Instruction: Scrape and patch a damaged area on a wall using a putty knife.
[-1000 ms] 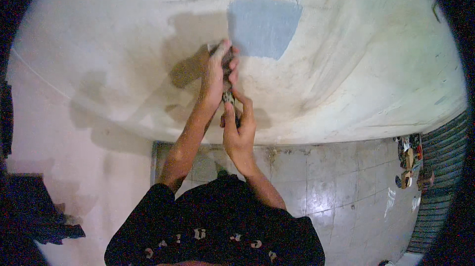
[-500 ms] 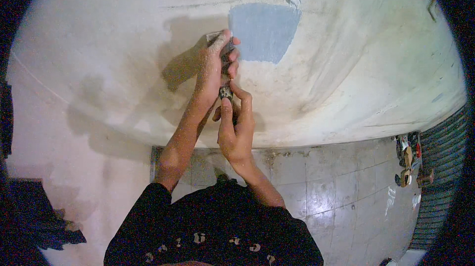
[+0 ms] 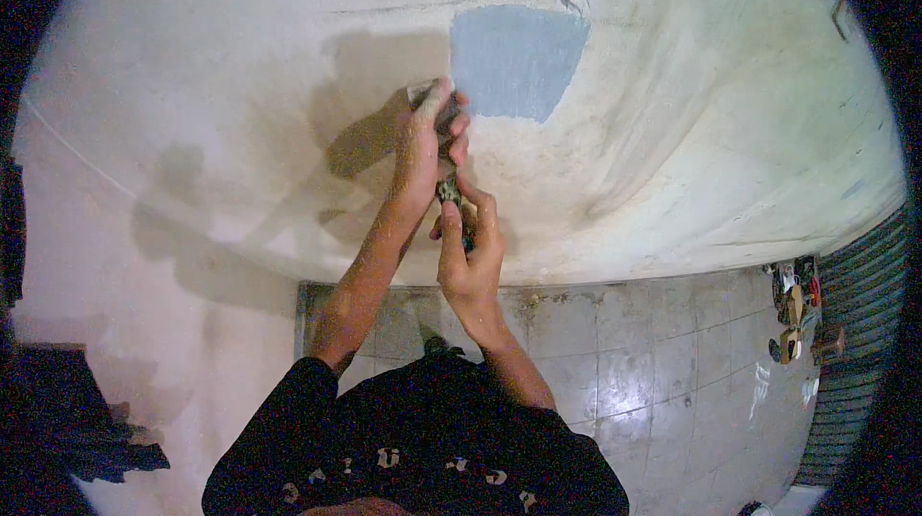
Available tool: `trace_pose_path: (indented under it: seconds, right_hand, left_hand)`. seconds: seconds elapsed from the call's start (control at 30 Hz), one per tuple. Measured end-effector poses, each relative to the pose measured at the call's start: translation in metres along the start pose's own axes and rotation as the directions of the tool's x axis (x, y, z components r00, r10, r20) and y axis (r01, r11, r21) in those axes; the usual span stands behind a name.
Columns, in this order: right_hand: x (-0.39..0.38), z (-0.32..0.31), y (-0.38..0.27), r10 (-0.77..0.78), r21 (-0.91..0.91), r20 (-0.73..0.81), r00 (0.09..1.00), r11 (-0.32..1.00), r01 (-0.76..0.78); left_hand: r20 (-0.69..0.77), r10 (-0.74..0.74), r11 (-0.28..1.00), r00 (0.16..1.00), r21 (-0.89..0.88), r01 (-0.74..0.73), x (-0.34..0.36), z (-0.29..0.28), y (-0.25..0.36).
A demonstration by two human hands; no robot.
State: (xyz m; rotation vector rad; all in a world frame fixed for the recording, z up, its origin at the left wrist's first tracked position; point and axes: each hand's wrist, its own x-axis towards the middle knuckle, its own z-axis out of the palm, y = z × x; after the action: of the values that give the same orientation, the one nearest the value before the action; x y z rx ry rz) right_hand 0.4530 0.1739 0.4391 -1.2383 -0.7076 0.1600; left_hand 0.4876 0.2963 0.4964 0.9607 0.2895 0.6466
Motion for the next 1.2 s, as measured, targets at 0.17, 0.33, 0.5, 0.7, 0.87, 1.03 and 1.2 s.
trace_pose_path:
  seconds: [0.17,0.33,0.5,0.7,0.87,1.03,1.2]
  right_hand:
    - [0.002,0.001,-0.001,0.074,-0.047,-0.024,0.997,0.996,-0.075]
    - [0.002,0.006,-0.007,0.048,-0.051,-0.029,0.998,0.997,-0.049]
    - [0.006,-0.001,-0.002,0.060,-0.072,-0.006,0.998,0.996,-0.060]
    - [0.007,-0.003,-0.005,0.048,-0.120,0.000,0.999,0.992,-0.047]
    - [0.020,0.000,-0.016,-0.011,-0.091,0.006,1.000,0.996,0.012]
    - [0.015,-0.001,-0.012,-0.011,-0.086,0.017,1.000,0.996,0.012]
    - [0.020,0.004,-0.027,-0.019,-0.113,0.006,1.000,0.993,0.019]
  left_hand:
    - [-0.024,-0.001,1.000,1.000,0.026,0.001,-0.001,0.003,0.002]
    - [-0.005,0.023,0.999,1.000,0.039,-0.023,0.000,0.001,0.006]
    - [-0.019,0.041,0.999,0.999,0.023,-0.041,0.000,0.004,0.004]
    - [-0.022,0.053,0.998,0.998,0.030,-0.053,-0.002,0.007,0.003]
    - [-0.027,0.098,0.995,0.995,0.015,-0.098,-0.001,0.020,0.022]
    - [-0.069,0.058,0.997,0.996,0.055,-0.054,-0.005,0.018,0.017]
    - [-0.038,0.076,0.997,0.996,0.014,-0.075,-0.002,0.021,0.026]
